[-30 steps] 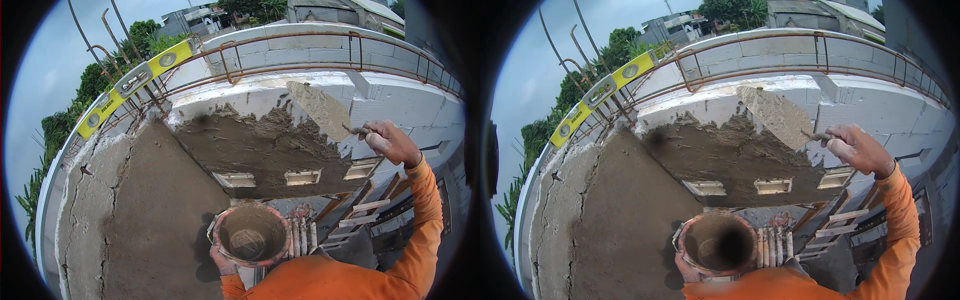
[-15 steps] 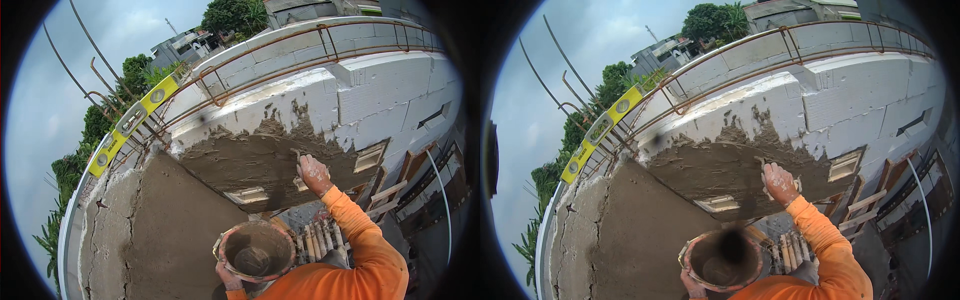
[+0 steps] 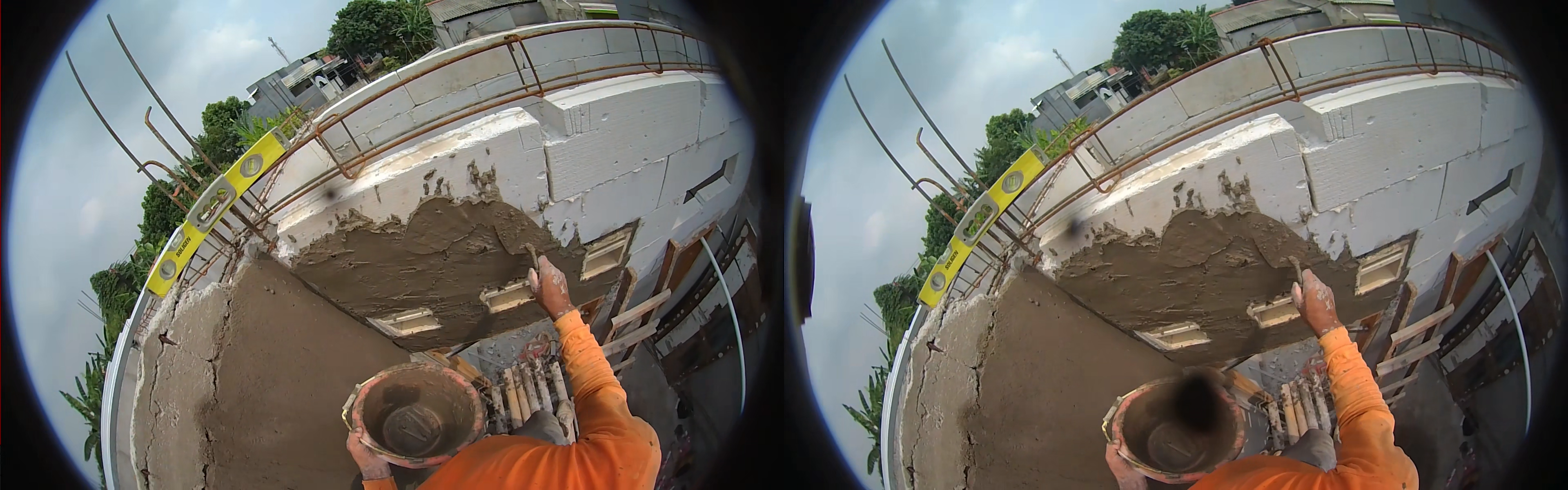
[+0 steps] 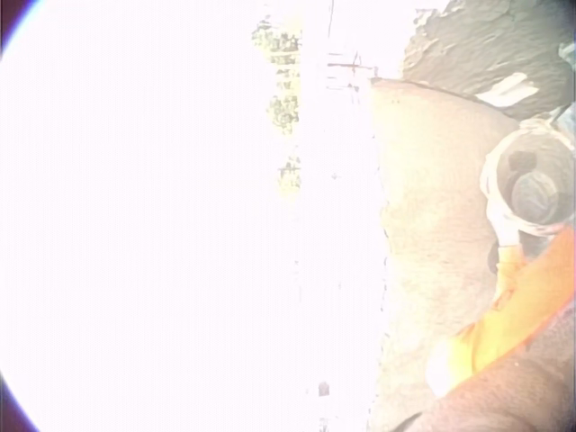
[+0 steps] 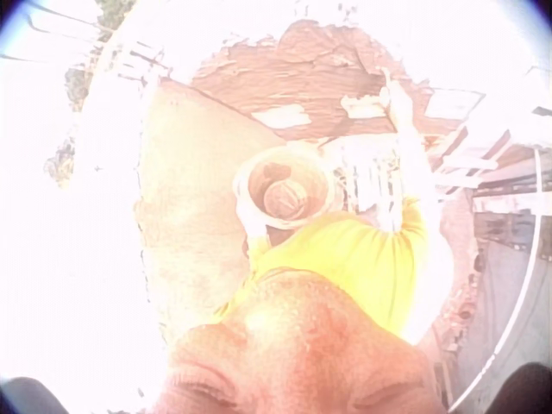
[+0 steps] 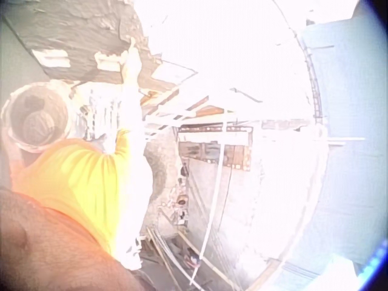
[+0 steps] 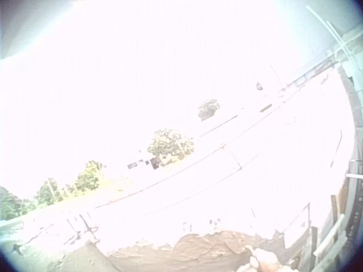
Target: The person applies wet plaster or cement from a bucket onto a wall using a trowel, smoothing it across the surface.
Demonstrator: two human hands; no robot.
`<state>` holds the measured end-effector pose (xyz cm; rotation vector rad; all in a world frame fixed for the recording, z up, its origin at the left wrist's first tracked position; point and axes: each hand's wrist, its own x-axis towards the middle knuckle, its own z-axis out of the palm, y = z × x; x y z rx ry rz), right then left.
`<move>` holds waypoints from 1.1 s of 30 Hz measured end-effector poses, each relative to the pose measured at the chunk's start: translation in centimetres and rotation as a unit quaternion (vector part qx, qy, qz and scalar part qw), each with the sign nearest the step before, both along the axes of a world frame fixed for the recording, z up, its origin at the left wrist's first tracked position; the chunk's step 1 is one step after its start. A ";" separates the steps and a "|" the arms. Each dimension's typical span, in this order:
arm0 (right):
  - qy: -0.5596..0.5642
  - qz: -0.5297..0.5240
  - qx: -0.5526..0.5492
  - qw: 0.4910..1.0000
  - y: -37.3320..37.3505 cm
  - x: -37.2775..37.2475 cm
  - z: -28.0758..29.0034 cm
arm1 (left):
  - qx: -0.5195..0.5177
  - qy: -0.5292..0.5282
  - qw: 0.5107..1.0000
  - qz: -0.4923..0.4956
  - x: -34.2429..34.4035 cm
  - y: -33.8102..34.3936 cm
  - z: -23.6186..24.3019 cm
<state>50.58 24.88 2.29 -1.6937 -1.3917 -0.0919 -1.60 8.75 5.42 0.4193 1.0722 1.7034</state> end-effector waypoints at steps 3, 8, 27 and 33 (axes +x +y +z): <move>0.059 -0.009 -0.004 0.998 -2.7 -2.1 -2.2 | -0.016 -0.033 0.998 -0.045 0.0 0.3 1.4; 0.128 0.131 -0.062 0.981 -11.7 -10.3 -0.9 | 0.050 0.040 0.998 -0.024 0.8 1.4 1.6; -0.438 0.326 -0.257 0.797 -11.5 -15.0 -5.6 | -0.036 0.163 0.957 -0.238 9.3 4.6 -2.6; -0.342 0.461 -0.326 0.752 -12.0 -12.2 -3.8 | -0.012 0.167 0.969 -0.180 11.8 5.9 -5.8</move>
